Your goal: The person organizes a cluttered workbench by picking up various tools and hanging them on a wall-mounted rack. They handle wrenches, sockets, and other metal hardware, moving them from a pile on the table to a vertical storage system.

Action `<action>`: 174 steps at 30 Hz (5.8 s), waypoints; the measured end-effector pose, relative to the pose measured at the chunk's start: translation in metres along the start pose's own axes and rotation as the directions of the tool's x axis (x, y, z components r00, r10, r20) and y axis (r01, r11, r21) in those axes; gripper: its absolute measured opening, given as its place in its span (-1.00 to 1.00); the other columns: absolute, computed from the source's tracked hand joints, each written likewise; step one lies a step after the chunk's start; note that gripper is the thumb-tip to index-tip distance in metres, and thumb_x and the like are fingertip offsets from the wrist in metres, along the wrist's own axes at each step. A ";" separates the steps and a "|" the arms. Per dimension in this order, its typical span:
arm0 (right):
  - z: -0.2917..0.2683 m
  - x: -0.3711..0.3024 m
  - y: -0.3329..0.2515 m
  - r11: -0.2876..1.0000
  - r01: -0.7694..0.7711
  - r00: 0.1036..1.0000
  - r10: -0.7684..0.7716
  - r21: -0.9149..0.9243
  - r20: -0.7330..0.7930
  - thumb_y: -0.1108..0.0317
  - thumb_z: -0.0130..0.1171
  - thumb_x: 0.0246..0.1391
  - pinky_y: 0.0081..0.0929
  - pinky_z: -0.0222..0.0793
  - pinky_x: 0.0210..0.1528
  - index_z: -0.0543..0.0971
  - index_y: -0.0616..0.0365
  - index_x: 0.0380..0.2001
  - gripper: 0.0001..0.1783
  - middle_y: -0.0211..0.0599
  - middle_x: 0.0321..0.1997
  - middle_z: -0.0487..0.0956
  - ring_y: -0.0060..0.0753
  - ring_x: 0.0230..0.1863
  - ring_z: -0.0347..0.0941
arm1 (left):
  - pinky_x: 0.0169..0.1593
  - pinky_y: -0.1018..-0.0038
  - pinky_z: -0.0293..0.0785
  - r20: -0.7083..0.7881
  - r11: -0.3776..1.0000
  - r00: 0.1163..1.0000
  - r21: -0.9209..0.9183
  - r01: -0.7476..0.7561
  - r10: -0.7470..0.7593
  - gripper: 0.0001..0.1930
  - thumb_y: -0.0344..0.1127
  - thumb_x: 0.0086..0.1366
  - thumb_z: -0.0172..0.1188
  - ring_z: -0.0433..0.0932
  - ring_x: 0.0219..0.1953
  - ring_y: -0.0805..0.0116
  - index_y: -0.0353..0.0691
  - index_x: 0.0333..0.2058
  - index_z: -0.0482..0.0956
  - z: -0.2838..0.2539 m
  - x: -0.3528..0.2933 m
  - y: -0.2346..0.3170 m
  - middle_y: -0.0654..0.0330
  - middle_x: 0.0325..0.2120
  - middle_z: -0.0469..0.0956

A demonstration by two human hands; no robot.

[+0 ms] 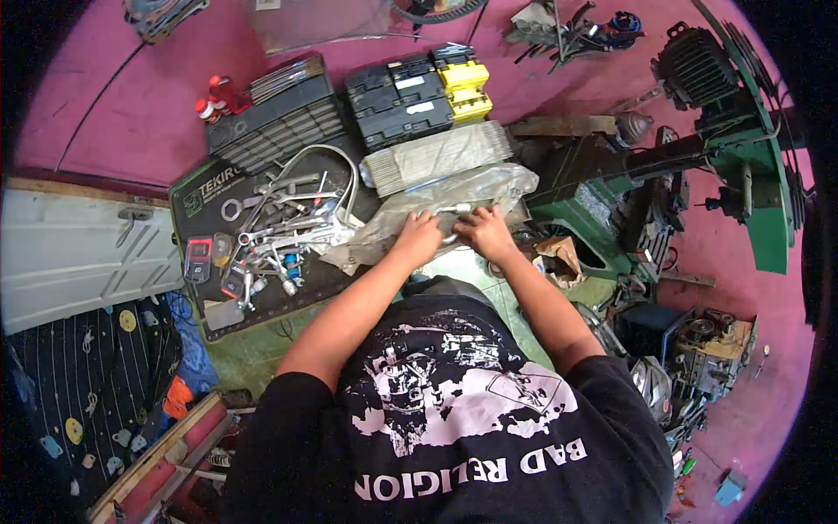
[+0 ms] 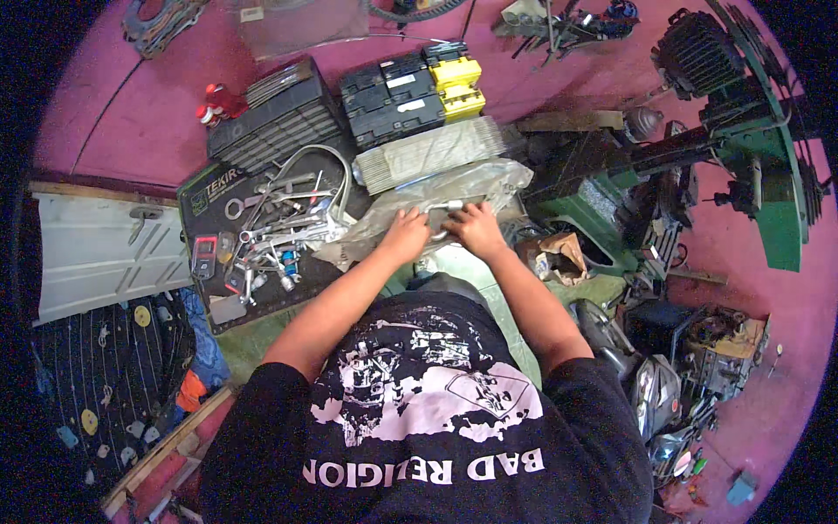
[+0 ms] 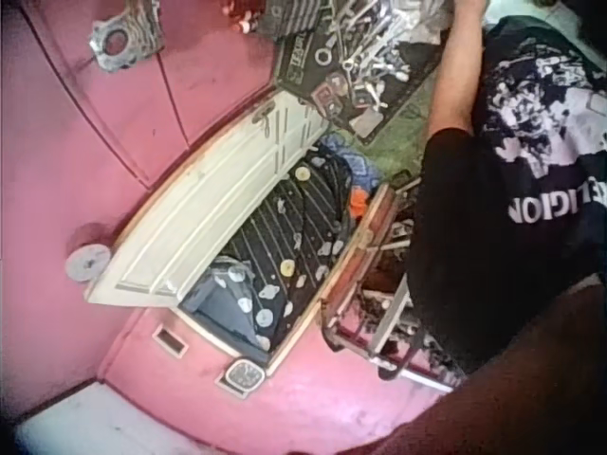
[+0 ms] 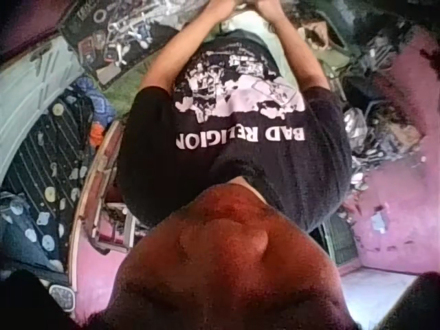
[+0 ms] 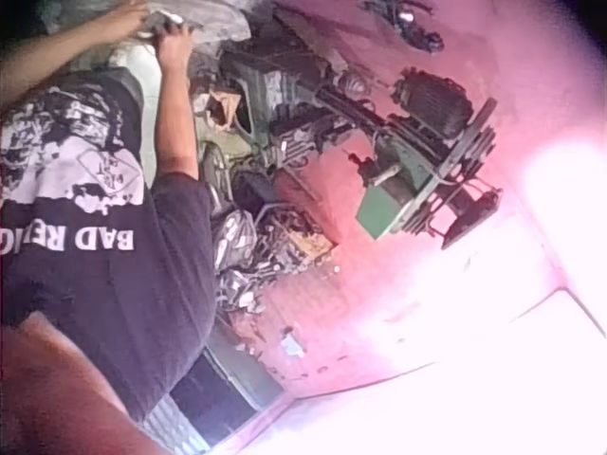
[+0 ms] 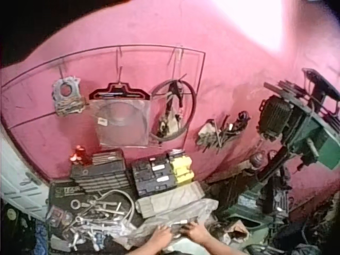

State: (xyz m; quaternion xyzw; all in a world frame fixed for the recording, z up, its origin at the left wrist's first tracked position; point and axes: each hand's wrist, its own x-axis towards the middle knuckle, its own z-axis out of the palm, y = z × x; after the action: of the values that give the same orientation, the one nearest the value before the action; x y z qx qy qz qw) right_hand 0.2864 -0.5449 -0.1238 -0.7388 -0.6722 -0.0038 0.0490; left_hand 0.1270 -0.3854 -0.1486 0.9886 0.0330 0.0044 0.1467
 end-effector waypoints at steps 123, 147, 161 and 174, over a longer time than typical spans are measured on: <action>0.083 0.255 -0.401 0.747 0.658 0.735 -0.665 -0.095 -0.134 0.22 0.05 0.15 -0.23 0.24 0.06 0.62 0.13 -0.04 -0.62 -0.37 -0.03 0.59 -0.37 0.10 0.36 | -0.06 0.02 0.48 -0.221 0.283 0.225 -0.282 0.917 -0.949 -0.63 -0.19 0.13 0.39 0.58 -0.17 -0.15 -0.34 -0.19 0.60 -0.028 -0.402 -0.155 -0.07 -0.31 0.64; -0.041 0.041 -0.151 0.939 -0.264 0.945 0.297 0.219 -0.134 0.32 0.30 -0.10 -0.12 0.20 -0.01 0.57 -0.12 0.07 -0.45 -0.20 -0.20 0.45 -0.09 -0.08 0.34 | -0.09 0.15 0.50 -0.203 0.903 0.950 -0.408 0.137 -0.236 -0.71 -0.21 0.07 0.41 0.55 -0.21 -0.04 -0.30 -0.42 0.57 -0.105 -0.118 -0.065 -0.01 -0.40 0.61; 0.007 0.009 0.026 0.933 -0.360 0.929 0.357 0.017 0.098 0.27 0.21 0.01 -0.10 0.18 0.04 0.67 -0.29 0.00 -0.58 -0.35 -0.14 0.53 -0.23 0.02 0.38 | -0.13 0.05 0.57 0.312 0.691 0.750 -0.295 0.660 -0.583 -0.66 -0.06 0.09 0.39 0.68 -0.24 -0.13 -0.26 -0.37 0.74 0.001 0.063 -0.001 -0.15 -0.36 0.67; -0.020 0.041 -0.003 0.896 -0.351 0.918 0.387 0.272 -0.091 0.27 0.34 -0.07 -0.07 0.21 0.07 0.61 -0.13 0.06 -0.47 -0.21 0.00 0.51 -0.04 0.08 0.34 | -0.15 0.09 0.55 0.195 0.644 0.820 -0.533 0.549 -0.538 -0.58 0.00 0.14 0.40 0.65 -0.22 -0.10 -0.30 -0.28 0.65 -0.032 -0.009 -0.022 -0.11 -0.32 0.66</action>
State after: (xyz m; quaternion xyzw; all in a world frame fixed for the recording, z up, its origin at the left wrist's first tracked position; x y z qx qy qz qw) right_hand 0.2886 -0.5060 -0.1007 -0.8388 -0.5092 0.0375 0.1892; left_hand 0.1158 -0.3560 -0.1248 0.8430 0.3234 -0.0394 0.4281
